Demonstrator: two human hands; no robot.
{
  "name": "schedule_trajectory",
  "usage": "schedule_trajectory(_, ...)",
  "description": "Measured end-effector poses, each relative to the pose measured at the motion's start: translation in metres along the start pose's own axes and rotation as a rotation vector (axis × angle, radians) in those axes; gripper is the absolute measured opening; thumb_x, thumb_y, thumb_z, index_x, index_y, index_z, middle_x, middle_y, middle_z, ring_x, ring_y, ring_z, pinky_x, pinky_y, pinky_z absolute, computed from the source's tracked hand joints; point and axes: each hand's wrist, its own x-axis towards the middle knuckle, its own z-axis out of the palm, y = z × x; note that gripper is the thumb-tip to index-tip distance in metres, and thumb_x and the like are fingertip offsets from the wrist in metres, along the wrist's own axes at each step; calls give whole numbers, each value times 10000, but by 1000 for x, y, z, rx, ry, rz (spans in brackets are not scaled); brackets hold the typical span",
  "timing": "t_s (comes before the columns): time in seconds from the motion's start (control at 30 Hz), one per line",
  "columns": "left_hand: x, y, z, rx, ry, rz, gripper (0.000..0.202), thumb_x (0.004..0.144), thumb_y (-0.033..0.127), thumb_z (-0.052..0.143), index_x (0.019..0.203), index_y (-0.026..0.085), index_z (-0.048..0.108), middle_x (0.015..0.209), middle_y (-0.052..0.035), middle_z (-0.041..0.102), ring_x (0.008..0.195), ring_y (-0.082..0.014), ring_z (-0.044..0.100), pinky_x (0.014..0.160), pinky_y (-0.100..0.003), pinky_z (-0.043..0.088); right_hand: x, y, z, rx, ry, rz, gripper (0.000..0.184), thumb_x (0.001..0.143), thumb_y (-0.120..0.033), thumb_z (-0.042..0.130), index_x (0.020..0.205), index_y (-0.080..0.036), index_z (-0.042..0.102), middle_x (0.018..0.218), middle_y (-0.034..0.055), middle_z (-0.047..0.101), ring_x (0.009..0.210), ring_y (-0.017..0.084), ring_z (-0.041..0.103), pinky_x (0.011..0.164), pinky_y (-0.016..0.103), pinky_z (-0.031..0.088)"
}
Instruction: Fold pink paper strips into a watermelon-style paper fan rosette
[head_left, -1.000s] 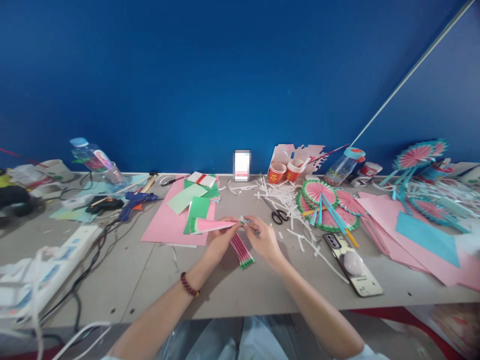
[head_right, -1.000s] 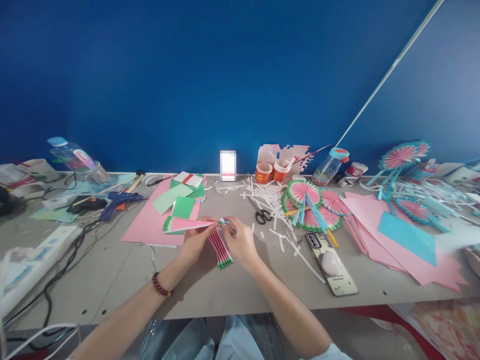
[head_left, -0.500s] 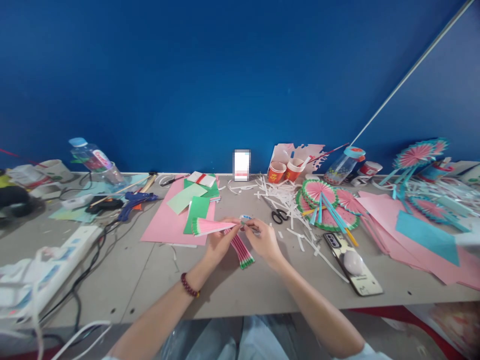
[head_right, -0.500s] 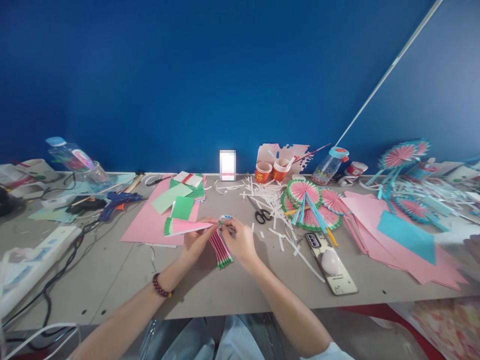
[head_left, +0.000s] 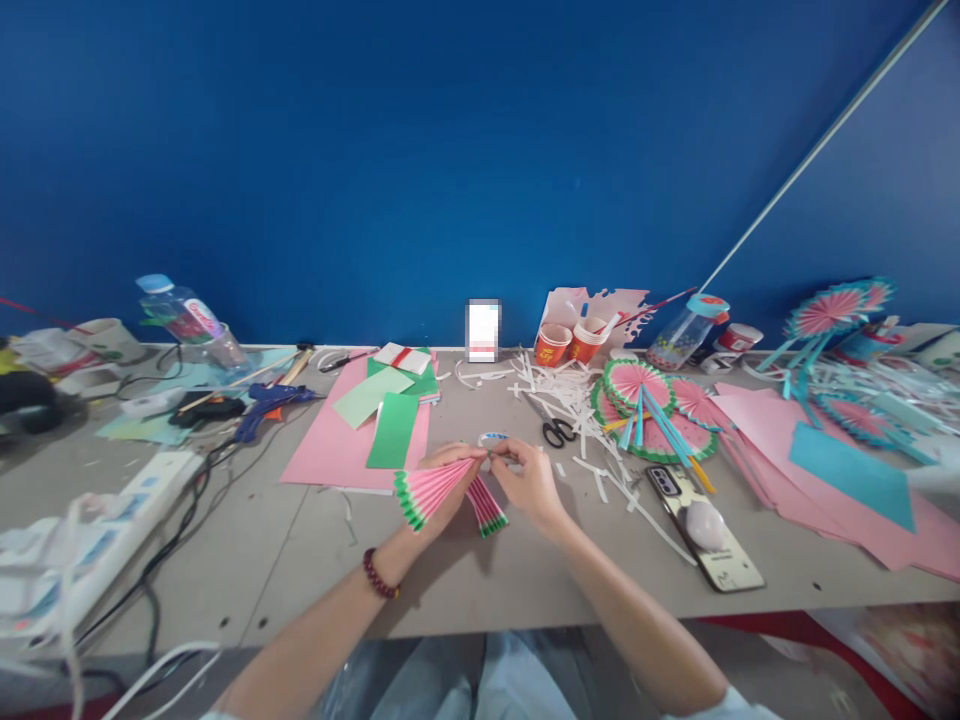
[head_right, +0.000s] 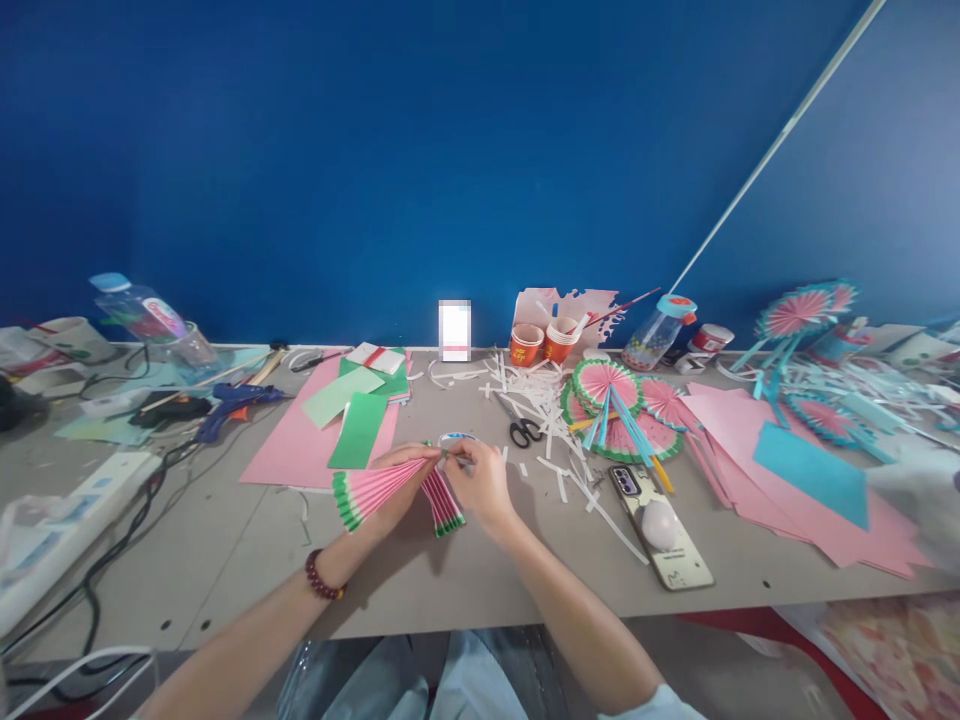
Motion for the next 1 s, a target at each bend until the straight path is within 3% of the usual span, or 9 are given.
schedule_trajectory(0.17, -2, 2, -3, -28, -44, -21, 134, 755, 284, 664, 843, 240, 755, 865, -70, 716, 809, -223, 658, 769, -342, 519, 0, -2, 2, -53, 27, -29, 136, 726, -194, 480, 662, -205, 599, 688, 15, 677, 691, 178, 637, 721, 304, 475)
schedule_trajectory(0.6, -2, -4, -5, -21, -7, -8, 121, 765, 273, 675, 851, 228, 747, 922, -79, 723, 863, -207, 664, 831, -340, 518, -3, -2, 6, -402, 124, -213, 126, 784, -155, 489, 731, -208, 590, 688, 18, 632, 771, 195, 545, 821, 352, 337)
schedule_trajectory(0.83, 3, -11, -11, 67, -94, 165, 152, 794, 232, 644, 910, 203, 739, 917, -77, 731, 846, -191, 667, 796, -311, 531, -3, -2, 11, -321, 134, -174, 114, 761, -157, 492, 719, -198, 590, 713, 26, 634, 780, 195, 539, 801, 346, 330)
schedule_trajectory(1.0, -7, 3, -11, 101, -137, 245, 167, 830, 253, 608, 928, 223, 739, 918, -76, 734, 842, -190, 674, 804, -313, 526, 8, 12, 0, -258, 129, -139, 118, 759, -184, 462, 720, -197, 573, 736, 34, 658, 766, 198, 570, 767, 337, 358)
